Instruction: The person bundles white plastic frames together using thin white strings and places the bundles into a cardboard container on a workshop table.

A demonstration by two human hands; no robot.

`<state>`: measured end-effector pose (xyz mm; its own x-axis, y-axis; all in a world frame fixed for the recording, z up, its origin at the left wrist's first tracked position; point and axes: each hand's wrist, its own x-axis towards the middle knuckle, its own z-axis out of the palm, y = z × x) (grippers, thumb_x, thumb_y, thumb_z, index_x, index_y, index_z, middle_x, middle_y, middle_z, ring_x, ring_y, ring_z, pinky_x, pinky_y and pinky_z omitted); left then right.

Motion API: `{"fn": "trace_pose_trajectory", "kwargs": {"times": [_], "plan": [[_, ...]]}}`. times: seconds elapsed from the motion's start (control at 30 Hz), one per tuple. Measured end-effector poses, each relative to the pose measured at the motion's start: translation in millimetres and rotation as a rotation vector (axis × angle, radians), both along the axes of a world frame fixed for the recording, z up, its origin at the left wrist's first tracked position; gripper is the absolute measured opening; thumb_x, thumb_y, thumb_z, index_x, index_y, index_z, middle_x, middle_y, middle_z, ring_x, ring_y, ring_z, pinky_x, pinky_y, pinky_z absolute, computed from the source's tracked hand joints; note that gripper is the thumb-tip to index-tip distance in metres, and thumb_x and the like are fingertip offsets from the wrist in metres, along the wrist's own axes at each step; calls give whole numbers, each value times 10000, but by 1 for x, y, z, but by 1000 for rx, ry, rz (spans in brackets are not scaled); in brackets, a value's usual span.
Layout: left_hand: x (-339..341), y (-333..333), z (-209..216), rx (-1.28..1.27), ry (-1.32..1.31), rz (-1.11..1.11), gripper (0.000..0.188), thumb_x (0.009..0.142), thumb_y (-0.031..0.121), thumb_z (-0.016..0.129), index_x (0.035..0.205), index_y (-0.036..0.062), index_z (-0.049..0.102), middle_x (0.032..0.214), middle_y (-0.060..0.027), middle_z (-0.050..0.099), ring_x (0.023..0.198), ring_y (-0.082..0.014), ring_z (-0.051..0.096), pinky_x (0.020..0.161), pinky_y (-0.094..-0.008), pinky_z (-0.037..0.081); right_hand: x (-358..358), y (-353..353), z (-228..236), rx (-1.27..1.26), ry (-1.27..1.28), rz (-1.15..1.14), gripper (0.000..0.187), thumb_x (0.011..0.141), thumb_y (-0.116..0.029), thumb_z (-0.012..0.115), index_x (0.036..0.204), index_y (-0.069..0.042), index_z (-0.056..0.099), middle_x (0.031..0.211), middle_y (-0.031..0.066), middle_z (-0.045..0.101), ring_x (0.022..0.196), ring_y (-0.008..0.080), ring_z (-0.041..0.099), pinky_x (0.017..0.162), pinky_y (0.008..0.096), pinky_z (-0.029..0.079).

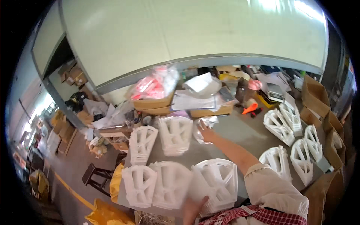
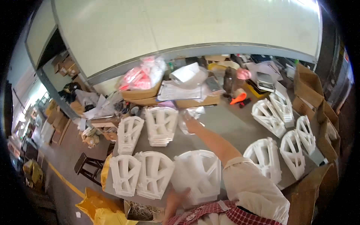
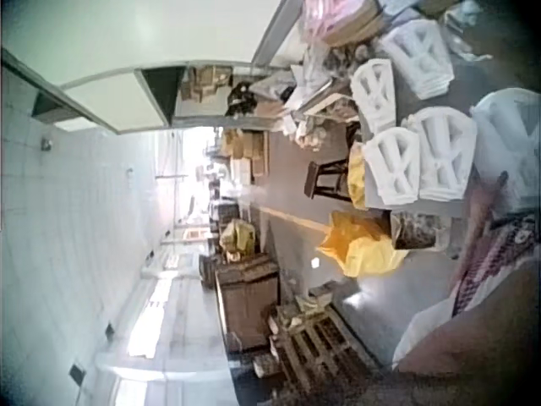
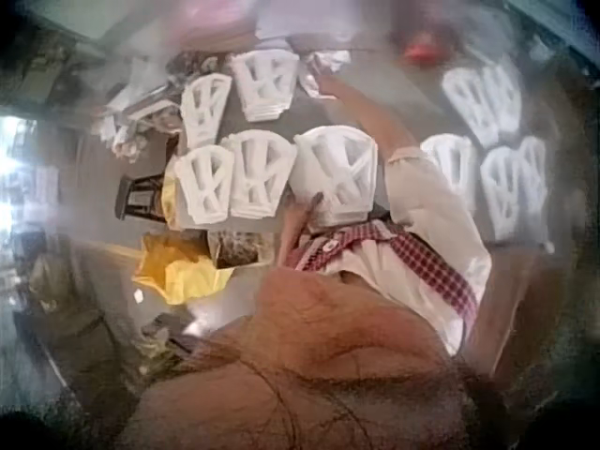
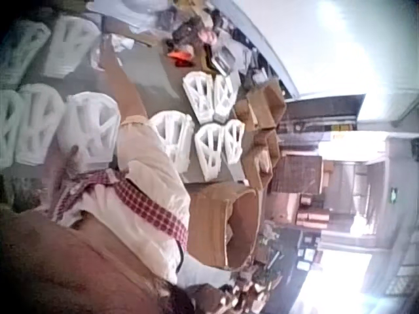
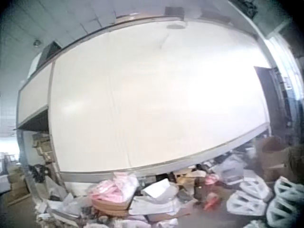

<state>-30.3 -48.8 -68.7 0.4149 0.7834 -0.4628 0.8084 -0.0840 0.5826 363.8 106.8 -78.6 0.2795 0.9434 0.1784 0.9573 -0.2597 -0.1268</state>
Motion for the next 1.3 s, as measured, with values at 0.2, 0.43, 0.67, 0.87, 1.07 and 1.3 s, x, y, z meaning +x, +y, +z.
{"fn": "trace_pose_trajectory", "kwargs": {"times": [0.2, 0.43, 0.67, 0.87, 1.07, 1.3], "plan": [[-10, -9, -1, 13, -138, 48, 956, 709, 678, 714, 1174, -138, 536, 1142, -300, 622, 1087, -404, 605, 924, -435, 482, -12, -5, -8, -107, 123, 22, 783, 662, -240, 751, 1378, -118, 459, 1188, 190, 595, 1007, 378, 622, 834, 466, 530], [-13, 1, -44, 22, 16, -14, 933, 750, 663, 691, 1177, -150, 527, 1065, -269, 654, 1012, -389, 636, 892, -439, 487, 38, -149, 23, 156, 996, -390, 436, 640, -308, 748, 1033, -126, 702, 1000, 89, 682, 971, 254, 647, 883, 495, 503], [28, -3, 53, -90, -142, 8, 1025, 699, 738, 676, 1124, -184, 535, 1037, -328, 646, 1026, -409, 640, 880, -458, 498, 53, -397, 62, 881, 1344, -296, 446, 710, -222, 593, 1081, 21, 644, 992, 86, 666, 823, 185, 642, 716, 341, 535], [92, 12, 33, 111, -272, 155, 882, 670, 635, 766, 1006, -162, 591, 958, -296, 670, 904, -416, 668, 806, -440, 520, -3, -526, 71, 1238, 1431, -384, 353, 726, -91, 581, 1058, 8, 649, 941, 81, 669, 784, 195, 658, 682, 309, 548], [176, 62, 52, 29, -572, 98, 724, 653, 503, 803, 925, -151, 651, 925, -265, 689, 877, -357, 682, 792, -409, 515, -48, -535, 90, 1501, 1341, -596, 304, 807, -134, 525, 1064, -16, 636, 912, 67, 653, 768, 194, 649, 685, 318, 540], [260, 137, 5, 160, -594, 312, 725, 637, 493, 800, 957, -144, 669, 927, -251, 700, 882, -343, 685, 806, -409, 514, -60, -543, 124, 1729, 1226, -636, 422, 776, -153, 496, 1159, -6, 593, 996, 95, 654, 828, 223, 654, 746, 337, 545]]}}
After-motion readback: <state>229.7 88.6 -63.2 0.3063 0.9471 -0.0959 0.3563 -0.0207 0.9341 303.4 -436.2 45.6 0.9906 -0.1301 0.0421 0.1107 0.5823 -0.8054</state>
